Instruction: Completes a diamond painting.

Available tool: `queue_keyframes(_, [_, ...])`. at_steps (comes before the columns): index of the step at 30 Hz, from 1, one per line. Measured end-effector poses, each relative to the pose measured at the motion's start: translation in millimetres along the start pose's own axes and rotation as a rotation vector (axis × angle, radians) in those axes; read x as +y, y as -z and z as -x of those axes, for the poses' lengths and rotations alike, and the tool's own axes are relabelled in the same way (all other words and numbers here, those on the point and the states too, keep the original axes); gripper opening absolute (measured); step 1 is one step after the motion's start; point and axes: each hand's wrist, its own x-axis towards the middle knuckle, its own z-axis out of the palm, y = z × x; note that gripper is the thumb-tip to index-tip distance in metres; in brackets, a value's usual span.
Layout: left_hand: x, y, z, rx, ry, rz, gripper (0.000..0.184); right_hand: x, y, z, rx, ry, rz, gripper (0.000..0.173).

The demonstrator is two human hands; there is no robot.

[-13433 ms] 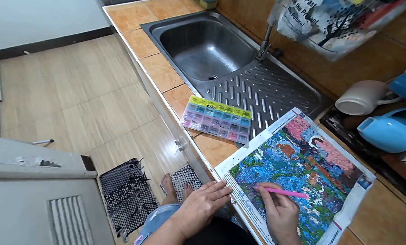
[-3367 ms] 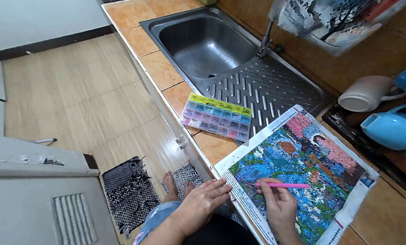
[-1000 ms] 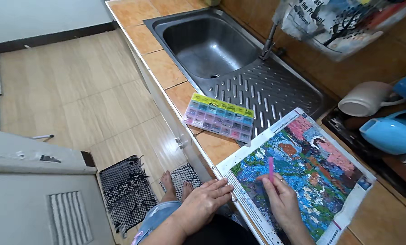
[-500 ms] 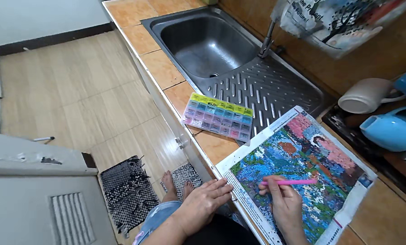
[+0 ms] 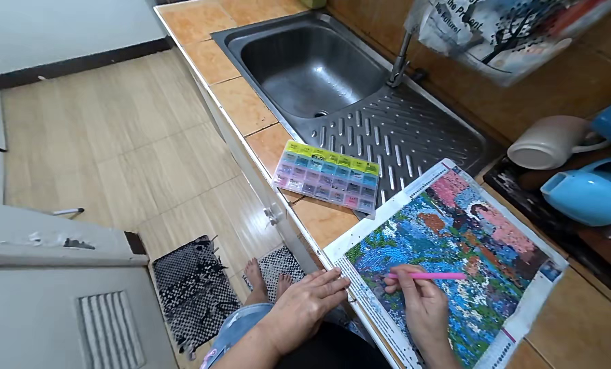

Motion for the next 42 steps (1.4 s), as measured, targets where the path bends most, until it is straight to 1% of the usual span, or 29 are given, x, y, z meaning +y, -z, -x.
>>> queue_keyframes(20, [-0.6, 1.2, -1.9, 0.000, 0.002, -0.009, 0.033, 2.8, 0.4, 0.6, 0.004, -0.018, -0.057, 0.021])
queue_keyframes(35, [-0.6, 0.5, -1.4, -0.004, 0.002, -0.013, 0.034, 3.4, 1.5, 1.4, 0.008, -0.068, -0.154, 0.020])
queue_keyframes(38, [-0.4, 0.0, -0.9, -0.004, 0.005, -0.010, 0.034, 3.1, 0.6, 2.2, 0.021, -0.074, -0.136, 0.020])
queue_keyframes(42, [-0.8, 0.2, -0.9, 0.000, 0.003, -0.013, 0.034, 3.9, -0.5, 2.3, 0.028, -0.030, -0.082, 0.020])
